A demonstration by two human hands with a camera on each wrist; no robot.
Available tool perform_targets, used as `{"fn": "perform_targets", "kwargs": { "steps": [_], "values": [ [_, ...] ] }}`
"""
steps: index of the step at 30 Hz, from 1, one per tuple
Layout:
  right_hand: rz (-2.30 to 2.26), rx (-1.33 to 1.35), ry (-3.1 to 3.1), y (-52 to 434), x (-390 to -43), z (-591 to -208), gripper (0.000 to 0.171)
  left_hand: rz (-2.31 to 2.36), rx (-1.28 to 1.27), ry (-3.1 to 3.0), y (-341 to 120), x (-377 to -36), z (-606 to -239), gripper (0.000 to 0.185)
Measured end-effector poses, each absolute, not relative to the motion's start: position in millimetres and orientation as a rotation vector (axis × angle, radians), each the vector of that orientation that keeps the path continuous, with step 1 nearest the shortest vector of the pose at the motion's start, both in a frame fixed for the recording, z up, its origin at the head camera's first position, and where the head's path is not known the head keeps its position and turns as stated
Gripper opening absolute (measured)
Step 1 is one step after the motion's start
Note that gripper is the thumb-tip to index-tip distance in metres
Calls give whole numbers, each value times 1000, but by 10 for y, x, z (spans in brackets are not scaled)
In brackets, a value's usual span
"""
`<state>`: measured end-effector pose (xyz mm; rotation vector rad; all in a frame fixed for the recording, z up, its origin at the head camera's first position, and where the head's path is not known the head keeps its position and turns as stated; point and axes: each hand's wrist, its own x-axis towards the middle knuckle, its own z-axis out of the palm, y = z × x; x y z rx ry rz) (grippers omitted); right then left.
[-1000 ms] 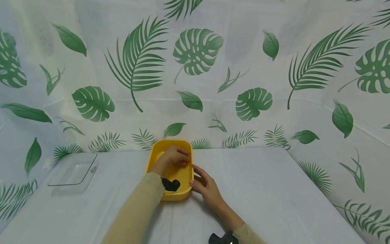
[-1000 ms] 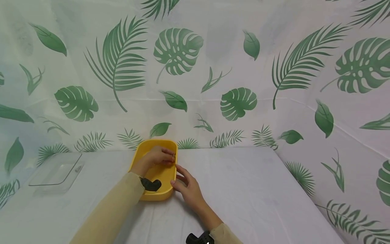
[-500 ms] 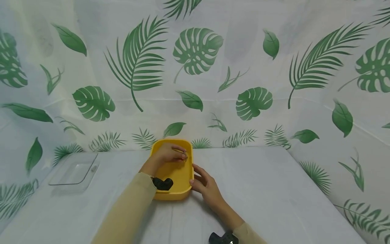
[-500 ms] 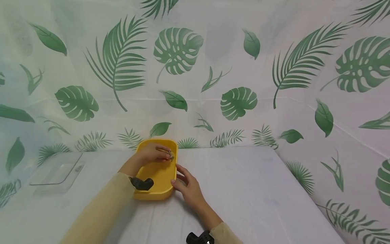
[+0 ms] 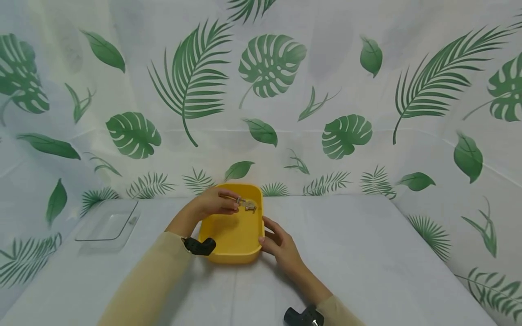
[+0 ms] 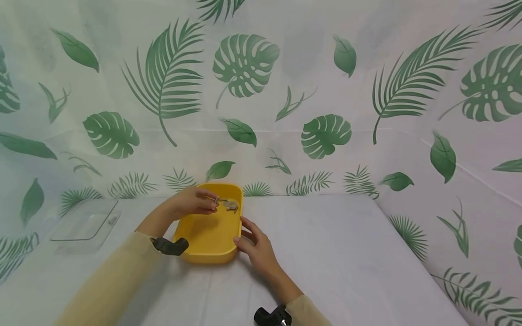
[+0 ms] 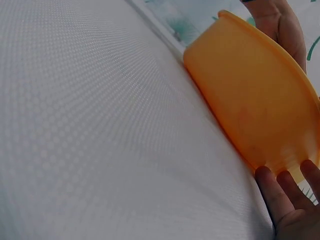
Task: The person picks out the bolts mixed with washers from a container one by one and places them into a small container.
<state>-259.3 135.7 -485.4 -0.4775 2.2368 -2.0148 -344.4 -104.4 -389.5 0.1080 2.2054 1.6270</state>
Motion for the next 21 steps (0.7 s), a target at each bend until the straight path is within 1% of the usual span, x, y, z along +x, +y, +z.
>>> {"fn": "perform_targets", "kwargs": {
  "steps": [8,21],
  "values": [
    [-2005,-486,2246,1364,-2603,-4864,61,1621,89,2216,-1343,-3366,-3806,39],
    [-1989,-499,2250,1368,-2616,-4879,62,1595,-20,2313,-1888,-3247,-3875,47]
  ]
}}
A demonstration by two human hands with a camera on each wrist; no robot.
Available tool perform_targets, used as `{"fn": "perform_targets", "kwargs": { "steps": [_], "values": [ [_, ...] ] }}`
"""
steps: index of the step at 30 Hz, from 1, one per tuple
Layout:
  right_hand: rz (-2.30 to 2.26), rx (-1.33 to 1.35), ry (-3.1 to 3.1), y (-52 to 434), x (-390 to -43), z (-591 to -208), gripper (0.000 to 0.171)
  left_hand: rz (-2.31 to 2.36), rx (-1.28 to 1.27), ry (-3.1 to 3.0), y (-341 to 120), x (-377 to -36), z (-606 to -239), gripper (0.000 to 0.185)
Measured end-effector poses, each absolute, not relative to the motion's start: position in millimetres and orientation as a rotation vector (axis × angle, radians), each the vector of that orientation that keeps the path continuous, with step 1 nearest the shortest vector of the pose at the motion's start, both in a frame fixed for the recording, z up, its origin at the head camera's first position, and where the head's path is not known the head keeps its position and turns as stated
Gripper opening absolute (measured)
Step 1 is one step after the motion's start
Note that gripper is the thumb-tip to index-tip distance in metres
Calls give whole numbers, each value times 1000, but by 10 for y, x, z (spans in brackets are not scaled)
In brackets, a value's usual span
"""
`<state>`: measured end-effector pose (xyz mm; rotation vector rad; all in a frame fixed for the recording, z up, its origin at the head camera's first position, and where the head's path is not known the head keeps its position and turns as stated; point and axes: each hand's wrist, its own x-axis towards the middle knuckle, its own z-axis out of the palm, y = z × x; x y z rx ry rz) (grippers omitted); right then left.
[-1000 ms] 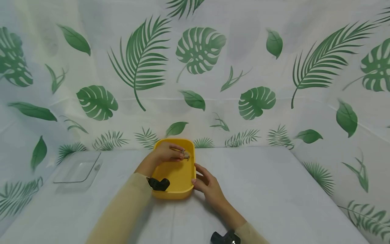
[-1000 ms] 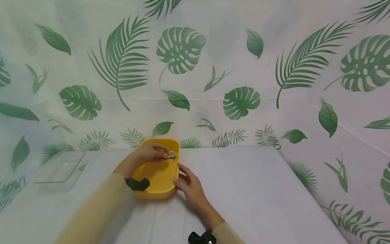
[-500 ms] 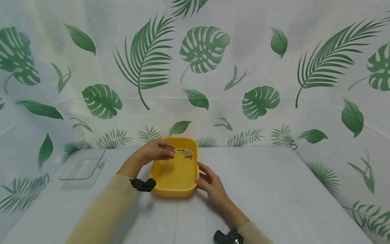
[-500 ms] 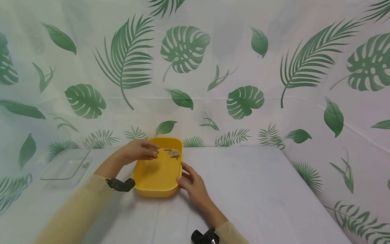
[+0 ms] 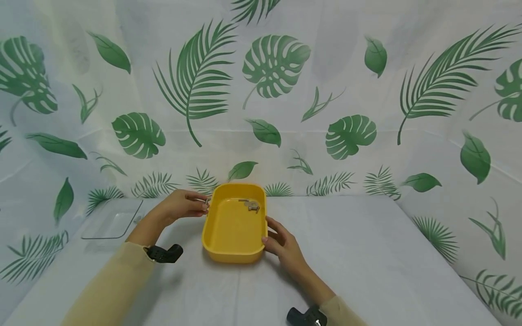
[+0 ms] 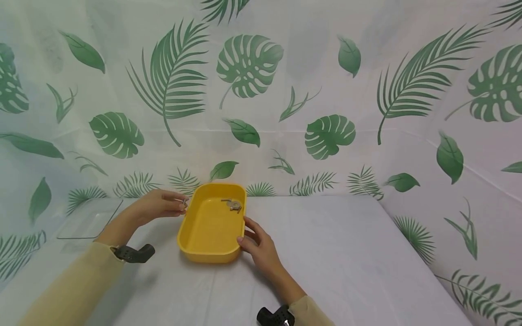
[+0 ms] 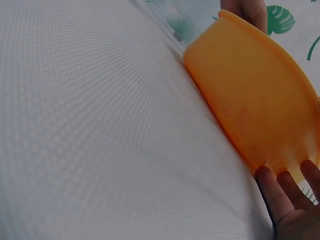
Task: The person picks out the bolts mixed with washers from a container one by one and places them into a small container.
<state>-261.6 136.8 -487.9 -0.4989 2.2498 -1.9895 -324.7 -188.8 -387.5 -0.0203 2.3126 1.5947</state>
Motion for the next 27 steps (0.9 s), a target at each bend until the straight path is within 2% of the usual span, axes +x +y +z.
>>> {"fn": "perform_targets", "kwargs": {
  "steps": [27],
  "values": [
    [-1994,-487,2239,1362,-2613,-4851,61,1629,-38,2452,-2895,-3027,-3874,55]
  ]
}}
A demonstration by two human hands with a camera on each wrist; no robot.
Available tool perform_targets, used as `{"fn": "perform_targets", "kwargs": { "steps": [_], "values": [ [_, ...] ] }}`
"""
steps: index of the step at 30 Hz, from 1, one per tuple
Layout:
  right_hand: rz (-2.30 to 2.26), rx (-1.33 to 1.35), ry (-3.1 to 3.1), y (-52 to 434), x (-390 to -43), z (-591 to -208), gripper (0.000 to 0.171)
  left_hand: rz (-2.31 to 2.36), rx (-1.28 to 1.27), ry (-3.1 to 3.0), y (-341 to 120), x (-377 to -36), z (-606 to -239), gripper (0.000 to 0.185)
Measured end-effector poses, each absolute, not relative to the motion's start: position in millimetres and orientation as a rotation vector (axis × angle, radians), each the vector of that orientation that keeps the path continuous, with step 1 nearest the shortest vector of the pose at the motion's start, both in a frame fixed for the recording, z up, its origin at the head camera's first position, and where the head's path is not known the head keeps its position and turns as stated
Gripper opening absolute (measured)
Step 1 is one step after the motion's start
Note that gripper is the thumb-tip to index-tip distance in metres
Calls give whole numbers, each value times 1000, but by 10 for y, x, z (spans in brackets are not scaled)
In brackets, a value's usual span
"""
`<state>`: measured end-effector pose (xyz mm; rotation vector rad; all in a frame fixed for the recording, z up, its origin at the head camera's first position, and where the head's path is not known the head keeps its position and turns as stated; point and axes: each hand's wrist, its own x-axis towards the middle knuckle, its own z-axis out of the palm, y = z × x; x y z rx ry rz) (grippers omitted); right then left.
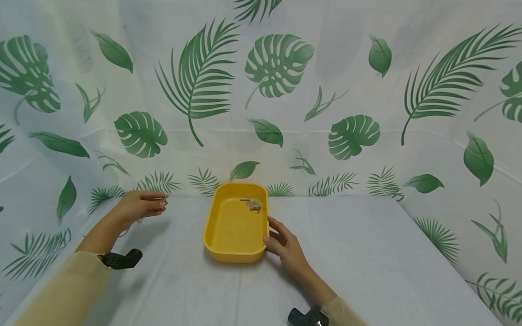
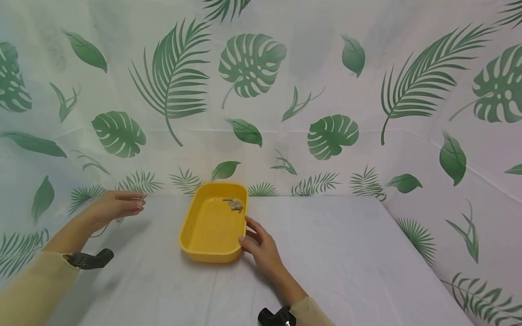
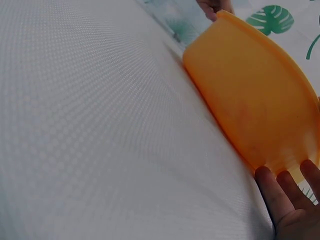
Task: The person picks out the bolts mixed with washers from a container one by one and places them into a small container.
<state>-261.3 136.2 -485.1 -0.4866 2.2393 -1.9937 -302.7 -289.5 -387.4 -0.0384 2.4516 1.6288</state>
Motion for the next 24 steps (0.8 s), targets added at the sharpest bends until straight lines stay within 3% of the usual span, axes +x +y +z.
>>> {"fn": "perform_targets", "kwargs": {
  "steps": [10,24],
  "values": [
    [-2001,-514,2231,1372,-2623,-4836,61,1590,-159,2598,-3233,-2950,-3825,59],
    [-2001,-508,2229,1363,-2624,-4874,61,1500,-422,2701,-3567,-2965,-4112,54]
  ]
}}
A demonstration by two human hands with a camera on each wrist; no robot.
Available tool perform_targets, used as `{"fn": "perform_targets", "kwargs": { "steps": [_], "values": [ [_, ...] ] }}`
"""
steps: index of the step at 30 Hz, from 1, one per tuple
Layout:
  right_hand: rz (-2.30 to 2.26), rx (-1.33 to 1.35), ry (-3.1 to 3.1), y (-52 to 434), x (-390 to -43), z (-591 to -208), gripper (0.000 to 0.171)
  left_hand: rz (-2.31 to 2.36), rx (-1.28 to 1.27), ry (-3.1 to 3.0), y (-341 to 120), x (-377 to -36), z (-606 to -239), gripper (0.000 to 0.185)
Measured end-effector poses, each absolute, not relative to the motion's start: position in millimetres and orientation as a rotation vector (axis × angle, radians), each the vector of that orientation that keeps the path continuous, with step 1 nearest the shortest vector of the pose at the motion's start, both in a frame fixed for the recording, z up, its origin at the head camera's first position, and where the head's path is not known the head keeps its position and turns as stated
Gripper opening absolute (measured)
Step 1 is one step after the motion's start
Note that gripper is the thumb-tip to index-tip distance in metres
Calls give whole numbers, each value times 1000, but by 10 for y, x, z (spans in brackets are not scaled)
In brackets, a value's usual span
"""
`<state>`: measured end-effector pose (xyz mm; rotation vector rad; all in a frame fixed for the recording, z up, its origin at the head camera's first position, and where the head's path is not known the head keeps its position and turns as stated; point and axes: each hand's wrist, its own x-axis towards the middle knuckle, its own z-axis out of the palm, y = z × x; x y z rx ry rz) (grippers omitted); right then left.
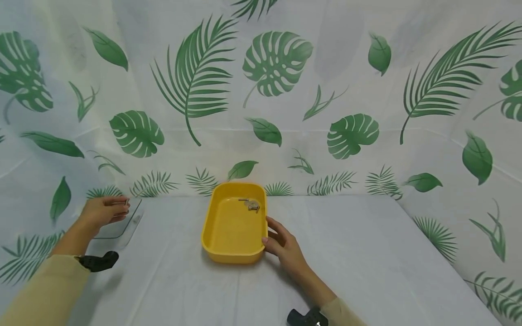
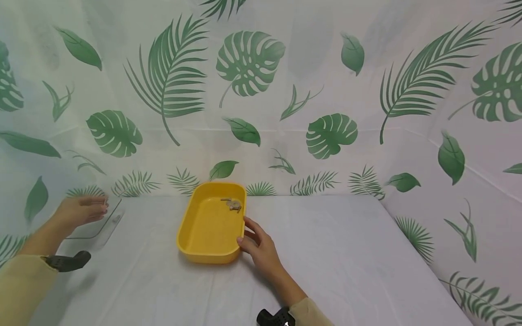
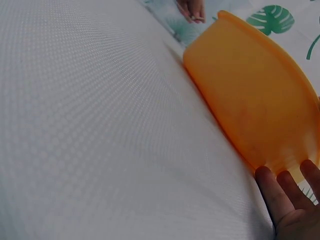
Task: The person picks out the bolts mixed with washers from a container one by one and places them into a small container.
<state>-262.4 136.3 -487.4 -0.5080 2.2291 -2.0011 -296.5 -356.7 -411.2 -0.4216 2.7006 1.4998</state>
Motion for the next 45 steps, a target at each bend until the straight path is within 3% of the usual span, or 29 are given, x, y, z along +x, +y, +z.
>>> {"fn": "perform_targets", "kwargs": {
  "steps": [19,45],
  "values": [
    [-2022,-523,2205,1343,-2593,-4875,61,1339,-706,2720,-3669,-3166,-4446,42],
    [-1997,-533,2218,1381,-2609,-4887,63,1229,-740,2769,-3552,-3217,-4526,40]
  ]
}}
